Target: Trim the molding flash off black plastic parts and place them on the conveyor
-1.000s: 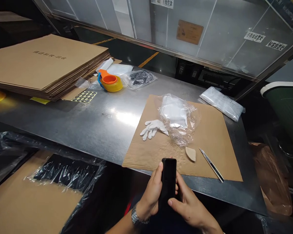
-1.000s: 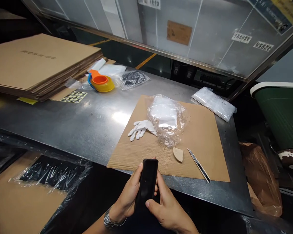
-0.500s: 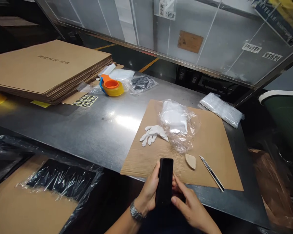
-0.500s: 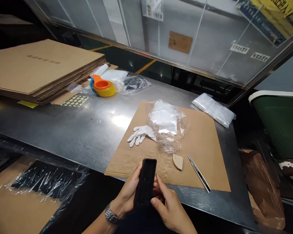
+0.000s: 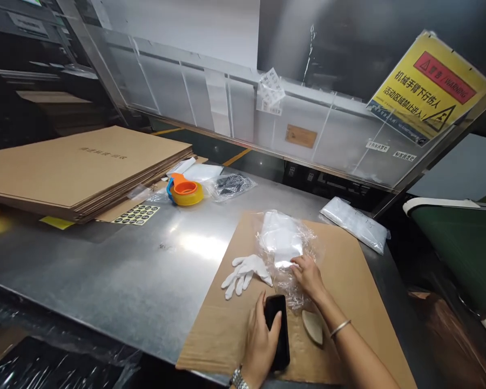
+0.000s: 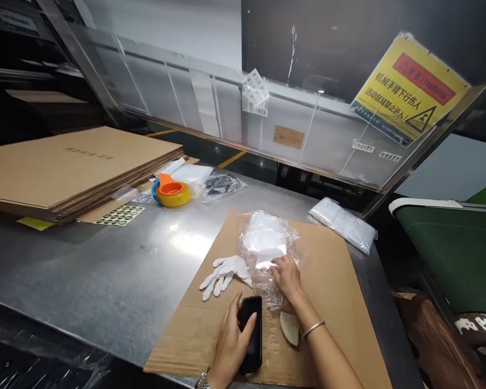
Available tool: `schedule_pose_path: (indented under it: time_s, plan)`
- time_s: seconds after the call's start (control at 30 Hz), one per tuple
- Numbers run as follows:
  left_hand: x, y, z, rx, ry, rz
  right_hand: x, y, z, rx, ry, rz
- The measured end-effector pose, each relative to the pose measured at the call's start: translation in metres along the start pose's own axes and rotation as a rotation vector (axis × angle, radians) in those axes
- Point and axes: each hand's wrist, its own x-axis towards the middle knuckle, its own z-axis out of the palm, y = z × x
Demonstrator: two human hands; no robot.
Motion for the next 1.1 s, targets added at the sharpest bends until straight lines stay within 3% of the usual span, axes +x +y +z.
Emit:
schedule_pose_path:
  time_s: [0.13,0.37,0.5,0.63,0.73,0.9,1.1]
  plan:
    - [0.007,-0.010,-0.004,0.309,0.015,0.175,0.020,0.009,0.018,-0.097,-0.109,-0.051]
    - [0.013,-0.014,-0.011,0.234,0.017,0.141,0.029,0.028,0.017,-0.050,-0.168,0.020]
    - [0.019,0.006,-0.007,0.186,-0.011,0.239,0.036,0.035,0.016,0.050,-0.177,0.081]
    - [0.035,0.035,0.003,0.284,-0.129,0.429,0.044,0.041,0.016,0.197,-0.202,0.120]
    - [0.053,0.051,0.016,0.299,-0.196,0.495,0.050,0.045,0.011,0.321,-0.200,0.137]
    - [0.079,0.062,0.037,0.215,-0.183,0.440,0.054,0.046,-0.002,0.461,-0.132,0.145]
    - [0.097,0.062,0.051,-0.055,-0.144,0.220,0.037,0.021,-0.012,0.490,-0.004,0.056]
